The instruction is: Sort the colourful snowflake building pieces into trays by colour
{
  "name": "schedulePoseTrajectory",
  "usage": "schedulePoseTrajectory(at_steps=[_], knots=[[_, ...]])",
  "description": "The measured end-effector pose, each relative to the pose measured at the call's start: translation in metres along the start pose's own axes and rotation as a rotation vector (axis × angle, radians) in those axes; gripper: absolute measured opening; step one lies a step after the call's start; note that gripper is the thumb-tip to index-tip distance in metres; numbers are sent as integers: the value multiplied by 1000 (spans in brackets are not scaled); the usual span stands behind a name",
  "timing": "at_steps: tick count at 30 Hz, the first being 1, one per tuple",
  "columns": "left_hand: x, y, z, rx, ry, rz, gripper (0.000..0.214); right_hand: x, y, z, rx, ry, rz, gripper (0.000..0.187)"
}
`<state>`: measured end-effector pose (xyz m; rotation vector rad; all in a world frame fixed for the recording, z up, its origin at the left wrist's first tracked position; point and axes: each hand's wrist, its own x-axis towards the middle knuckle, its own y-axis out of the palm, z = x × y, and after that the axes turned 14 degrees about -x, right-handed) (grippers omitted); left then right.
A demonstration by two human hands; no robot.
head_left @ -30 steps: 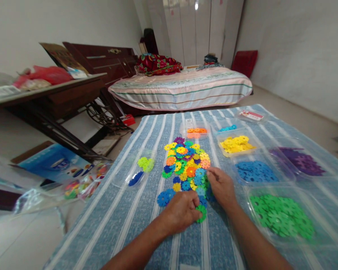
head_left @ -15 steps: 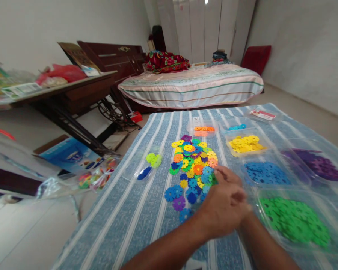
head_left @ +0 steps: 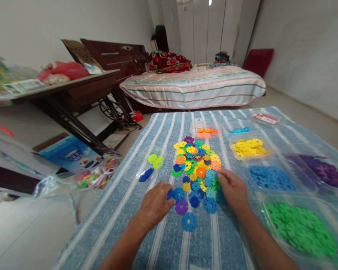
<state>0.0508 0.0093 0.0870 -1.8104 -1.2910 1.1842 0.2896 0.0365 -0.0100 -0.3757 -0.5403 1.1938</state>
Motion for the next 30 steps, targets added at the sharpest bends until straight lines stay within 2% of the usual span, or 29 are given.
schedulePoseTrajectory(at_steps=[4,7,10,12,14,18,19,21,23,25,27,30], knots=[[7,0,9,-196,-6,-15,10,1,1,2,14,-8,-6,29],[12,-2,15,-439,11,6,8,1,2,2,16,-7,-14,30],[15,-6,5,-665,23,41,11,1,3,2,19,-7,-21,30],[19,-7,-17,-774,27,60,12,1,2,2,26,-9,-23,29],[26,-4,-49,-872,67,89,12,0,2,2,32,-8,-21,29],[50,5,-117,-1142,250,231,16,0,2,0,70,6,14,28],[56,5,-128,-1165,296,212,21,0,2,0,73,5,27,28],[65,3,-136,-1052,366,83,25,1,2,-1,66,2,40,30],[67,-2,-125,-781,370,-67,18,1,2,-2,66,-1,50,30],[62,-8,-100,-472,316,-132,12,1,2,-2,67,14,40,31],[52,-12,-70,-234,239,-109,12,0,2,-1,51,25,32,31],[35,-10,-31,-44,109,-42,11,0,1,0,19,28,23,30]])
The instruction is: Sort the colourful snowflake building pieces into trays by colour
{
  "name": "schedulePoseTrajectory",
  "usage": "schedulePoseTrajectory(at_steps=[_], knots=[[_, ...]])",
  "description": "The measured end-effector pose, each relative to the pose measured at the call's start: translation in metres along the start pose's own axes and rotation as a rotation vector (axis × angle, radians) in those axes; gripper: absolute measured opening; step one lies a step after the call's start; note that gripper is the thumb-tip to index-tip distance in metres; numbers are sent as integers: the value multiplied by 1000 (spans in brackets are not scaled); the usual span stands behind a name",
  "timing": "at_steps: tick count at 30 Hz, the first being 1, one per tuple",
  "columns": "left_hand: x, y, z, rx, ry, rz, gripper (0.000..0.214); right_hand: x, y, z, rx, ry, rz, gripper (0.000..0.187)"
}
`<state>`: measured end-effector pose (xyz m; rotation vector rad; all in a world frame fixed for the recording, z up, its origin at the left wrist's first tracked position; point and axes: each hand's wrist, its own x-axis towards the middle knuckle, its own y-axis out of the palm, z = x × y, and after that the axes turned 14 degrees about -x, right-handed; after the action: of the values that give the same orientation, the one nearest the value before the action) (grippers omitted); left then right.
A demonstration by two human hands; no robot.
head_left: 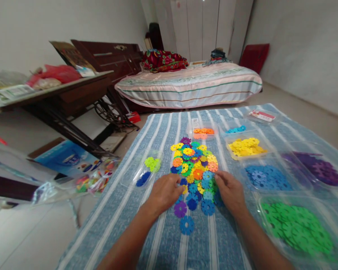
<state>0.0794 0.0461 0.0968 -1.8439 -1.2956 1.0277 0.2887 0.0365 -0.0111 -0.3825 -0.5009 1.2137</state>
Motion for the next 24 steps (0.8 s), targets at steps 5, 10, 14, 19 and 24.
schedulePoseTrajectory(at_steps=[5,10,14,19,24], knots=[[-16,12,28,31,-66,55,19,0,0,-1,-16,-7,12,30],[-11,19,40,-198,-68,14,17,0,0,-3,-19,-9,11,31],[-10,17,46,-564,-110,20,14,0,1,-4,-9,-3,17,32],[-5,11,28,-867,-143,43,12,1,0,-1,-10,-2,10,32],[16,18,-29,-991,-64,106,12,-2,-1,-2,11,-1,-2,30]])
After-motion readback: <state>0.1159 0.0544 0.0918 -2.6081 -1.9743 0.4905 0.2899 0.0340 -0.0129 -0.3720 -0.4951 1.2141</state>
